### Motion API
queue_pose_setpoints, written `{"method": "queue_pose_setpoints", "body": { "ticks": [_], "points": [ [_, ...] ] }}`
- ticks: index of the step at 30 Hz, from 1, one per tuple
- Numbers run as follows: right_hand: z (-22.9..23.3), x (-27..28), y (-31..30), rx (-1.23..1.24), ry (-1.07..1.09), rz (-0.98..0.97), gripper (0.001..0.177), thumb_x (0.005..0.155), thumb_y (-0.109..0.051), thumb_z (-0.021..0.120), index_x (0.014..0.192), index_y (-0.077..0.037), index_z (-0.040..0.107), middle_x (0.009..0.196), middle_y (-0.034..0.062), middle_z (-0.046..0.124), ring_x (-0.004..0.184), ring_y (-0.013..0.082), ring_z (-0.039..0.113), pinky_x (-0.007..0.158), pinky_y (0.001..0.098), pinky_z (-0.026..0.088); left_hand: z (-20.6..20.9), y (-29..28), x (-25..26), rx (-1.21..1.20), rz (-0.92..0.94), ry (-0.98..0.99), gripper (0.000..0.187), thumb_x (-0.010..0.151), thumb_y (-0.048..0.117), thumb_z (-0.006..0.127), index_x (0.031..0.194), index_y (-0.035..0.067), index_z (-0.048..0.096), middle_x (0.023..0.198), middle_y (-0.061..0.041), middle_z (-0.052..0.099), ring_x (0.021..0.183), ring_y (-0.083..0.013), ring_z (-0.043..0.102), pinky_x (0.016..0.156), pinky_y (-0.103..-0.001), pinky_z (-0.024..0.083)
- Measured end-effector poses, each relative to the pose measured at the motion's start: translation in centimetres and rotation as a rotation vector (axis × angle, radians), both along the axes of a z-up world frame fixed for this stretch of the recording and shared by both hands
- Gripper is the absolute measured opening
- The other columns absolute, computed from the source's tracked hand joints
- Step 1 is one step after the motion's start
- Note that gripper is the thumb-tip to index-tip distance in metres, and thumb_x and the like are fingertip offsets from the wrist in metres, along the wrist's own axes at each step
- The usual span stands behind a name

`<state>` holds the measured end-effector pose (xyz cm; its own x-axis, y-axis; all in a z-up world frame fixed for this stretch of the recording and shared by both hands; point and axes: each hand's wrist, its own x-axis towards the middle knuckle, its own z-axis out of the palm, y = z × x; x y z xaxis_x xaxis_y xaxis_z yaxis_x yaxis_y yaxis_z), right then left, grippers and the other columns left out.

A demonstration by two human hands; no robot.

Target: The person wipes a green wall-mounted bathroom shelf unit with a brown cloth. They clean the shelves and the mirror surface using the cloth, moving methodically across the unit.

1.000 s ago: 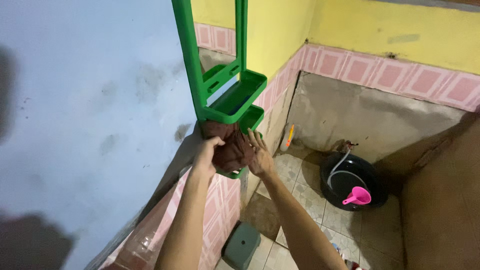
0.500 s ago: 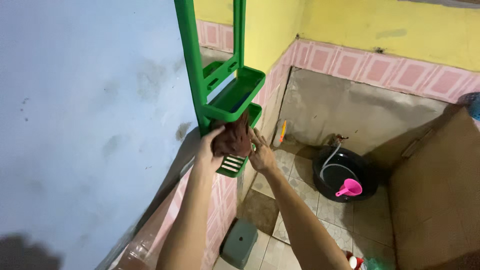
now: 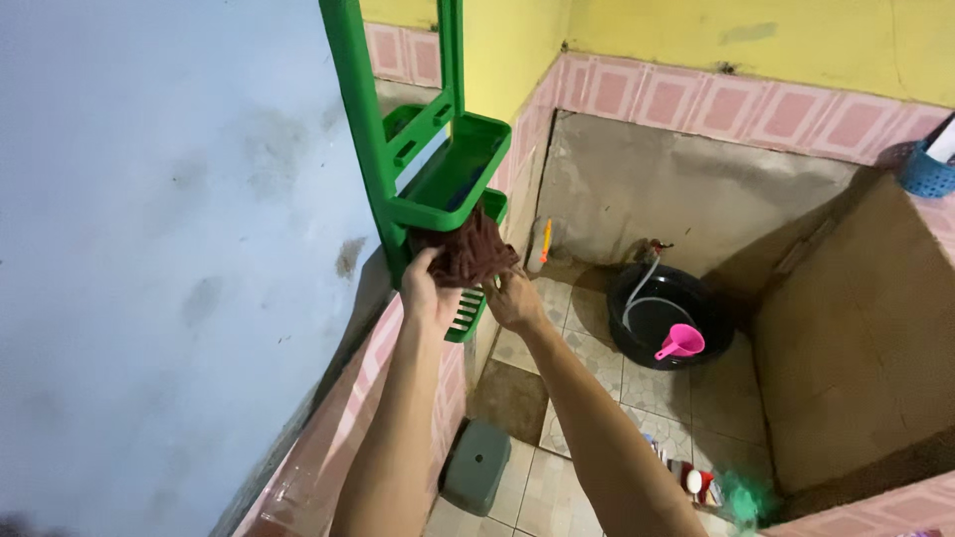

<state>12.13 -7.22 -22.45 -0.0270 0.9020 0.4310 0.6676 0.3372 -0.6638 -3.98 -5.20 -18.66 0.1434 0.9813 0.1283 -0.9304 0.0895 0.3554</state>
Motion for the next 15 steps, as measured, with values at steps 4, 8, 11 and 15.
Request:
{"method": "queue_pose_setpoints", "body": {
  "ticks": [4,8,11,15],
  "points": [
    [0.6,-0.3,-0.8,-0.064,0.031,-0.032,0.044,0.104,-0.04,0.05,0.138,-0.014,0.06,0.147,0.0172,0.058,0.139,0.0369,0.053,0.114,0.0449,0.045,0.5,2.3,0.7,-0.125,-0.039,0.115,0.038,0.1,0.014,0.052,0.132,-0.005,0.057,0.136,-0.019,0.064,0.122,-0.0309,0.064,0.102,-0.045,0.055],
    [1.8,-0.2,-1.4,0.076,0.039,0.053,0.051,0.109,-0.041,0.047,0.151,-0.013,0.049,0.154,0.0224,0.049,0.144,0.0417,0.043,0.116,0.049,0.038,1.7,-0.4,-0.5,0.02,-0.041,0.061,0.039,0.1,0.021,0.057,0.131,-0.001,0.06,0.135,-0.019,0.063,0.12,-0.0309,0.063,0.098,-0.046,0.055],
    [2.2,-0.3,-2.1,0.028,0.053,0.066,0.06,0.107,-0.047,0.043,0.157,-0.014,0.04,0.151,0.0217,0.051,0.14,0.0408,0.046,0.113,0.0482,0.039,1.3,-3.3,-1.4,0.096,-0.016,-0.007,0.041,0.097,0.024,0.058,0.132,0.002,0.061,0.138,-0.014,0.062,0.126,-0.029,0.062,0.107,-0.046,0.054],
    [2.3,-0.5,-2.3,0.008,0.11,0.082,0.066,0.104,-0.055,0.041,0.155,-0.013,0.044,0.147,0.0234,0.056,0.137,0.0423,0.051,0.111,0.0476,0.044,0.4,-1.1,-0.4,0.107,-0.016,-0.162,0.038,0.103,0.03,0.056,0.128,0.001,0.058,0.14,-0.016,0.062,0.13,-0.0322,0.06,0.114,-0.051,0.05]
  ]
}}
